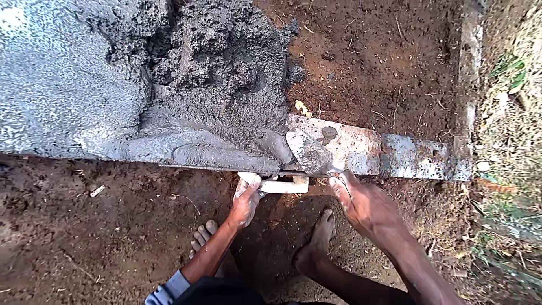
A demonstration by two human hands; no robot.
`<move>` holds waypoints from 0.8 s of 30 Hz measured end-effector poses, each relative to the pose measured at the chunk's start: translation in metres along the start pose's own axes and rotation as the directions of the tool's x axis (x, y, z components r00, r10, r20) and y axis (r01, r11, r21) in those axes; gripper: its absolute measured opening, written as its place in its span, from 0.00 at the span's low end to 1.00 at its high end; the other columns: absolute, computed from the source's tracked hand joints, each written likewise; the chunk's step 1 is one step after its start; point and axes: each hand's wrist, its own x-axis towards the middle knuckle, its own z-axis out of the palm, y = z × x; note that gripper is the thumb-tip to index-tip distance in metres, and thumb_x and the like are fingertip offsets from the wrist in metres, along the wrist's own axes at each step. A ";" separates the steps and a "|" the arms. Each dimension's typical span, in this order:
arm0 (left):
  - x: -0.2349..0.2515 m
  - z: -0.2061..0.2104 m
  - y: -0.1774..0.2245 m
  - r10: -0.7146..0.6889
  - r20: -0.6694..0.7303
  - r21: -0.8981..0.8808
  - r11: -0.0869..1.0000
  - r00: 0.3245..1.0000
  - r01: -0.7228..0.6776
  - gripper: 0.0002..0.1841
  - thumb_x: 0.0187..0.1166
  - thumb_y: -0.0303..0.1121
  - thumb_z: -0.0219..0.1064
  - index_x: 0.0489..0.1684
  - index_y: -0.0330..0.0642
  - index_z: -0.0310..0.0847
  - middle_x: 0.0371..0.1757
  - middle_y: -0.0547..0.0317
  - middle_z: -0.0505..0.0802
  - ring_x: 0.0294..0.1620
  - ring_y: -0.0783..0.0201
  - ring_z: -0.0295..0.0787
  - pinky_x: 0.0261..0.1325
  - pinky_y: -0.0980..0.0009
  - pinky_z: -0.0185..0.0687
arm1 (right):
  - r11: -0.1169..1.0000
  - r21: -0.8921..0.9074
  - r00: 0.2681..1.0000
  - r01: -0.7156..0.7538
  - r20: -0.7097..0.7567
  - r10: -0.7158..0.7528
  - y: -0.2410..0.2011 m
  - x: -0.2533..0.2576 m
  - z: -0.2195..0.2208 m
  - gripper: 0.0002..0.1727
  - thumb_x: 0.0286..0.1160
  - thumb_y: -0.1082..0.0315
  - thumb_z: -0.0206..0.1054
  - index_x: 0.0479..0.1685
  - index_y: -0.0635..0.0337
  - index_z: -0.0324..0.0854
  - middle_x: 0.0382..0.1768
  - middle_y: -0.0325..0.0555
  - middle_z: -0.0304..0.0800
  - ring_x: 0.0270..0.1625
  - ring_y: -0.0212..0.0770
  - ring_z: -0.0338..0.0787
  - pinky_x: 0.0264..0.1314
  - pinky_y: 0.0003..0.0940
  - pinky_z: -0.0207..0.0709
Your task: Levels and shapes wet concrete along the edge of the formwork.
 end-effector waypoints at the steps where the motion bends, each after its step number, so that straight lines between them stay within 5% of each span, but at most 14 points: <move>1: -0.001 -0.001 -0.001 0.005 -0.001 -0.012 1.000 1.000 -0.005 0.16 0.87 0.29 0.48 0.70 0.35 0.60 0.56 0.46 0.92 0.54 0.55 0.93 0.62 0.56 0.90 | 0.994 0.112 1.000 0.004 -0.018 -0.002 -0.014 -0.009 0.006 0.32 0.91 0.46 0.45 0.66 0.67 0.79 0.38 0.63 0.91 0.45 0.66 0.94 0.47 0.65 0.83; 4: -0.004 0.004 0.001 0.028 -0.015 0.007 1.000 0.999 -0.028 0.14 0.84 0.25 0.48 0.66 0.37 0.63 0.49 0.57 0.92 0.49 0.66 0.93 0.58 0.64 0.90 | 0.921 0.387 0.994 0.054 0.063 -0.085 -0.081 -0.022 0.021 0.29 0.91 0.51 0.51 0.76 0.65 0.74 0.46 0.59 0.93 0.50 0.58 0.95 0.53 0.59 0.86; 7: -0.010 0.009 0.007 0.043 -0.021 0.100 0.994 0.999 -0.041 0.13 0.83 0.24 0.45 0.61 0.39 0.66 0.42 0.67 0.91 0.44 0.77 0.90 0.54 0.77 0.87 | 0.932 0.363 0.962 -0.002 0.256 -0.098 -0.120 -0.009 0.022 0.28 0.94 0.51 0.47 0.82 0.61 0.68 0.52 0.59 0.91 0.59 0.58 0.92 0.62 0.55 0.83; 16: 0.001 -0.003 -0.003 -0.003 0.005 -0.022 1.000 1.000 0.003 0.17 0.80 0.24 0.55 0.65 0.37 0.61 0.49 0.52 0.91 0.47 0.60 0.93 0.57 0.59 0.91 | 0.955 0.267 0.980 -0.130 0.180 0.084 -0.073 -0.018 0.031 0.30 0.94 0.48 0.47 0.76 0.64 0.73 0.42 0.60 0.92 0.52 0.61 0.93 0.57 0.57 0.83; 24: 0.000 0.000 0.000 -0.016 0.028 -0.014 1.000 0.999 0.016 0.19 0.82 0.25 0.52 0.71 0.35 0.58 0.59 0.43 0.90 0.57 0.54 0.93 0.61 0.57 0.89 | 0.924 0.280 0.950 -0.262 0.241 0.197 -0.045 -0.020 0.033 0.29 0.96 0.48 0.41 0.72 0.63 0.72 0.47 0.60 0.90 0.56 0.59 0.91 0.62 0.57 0.80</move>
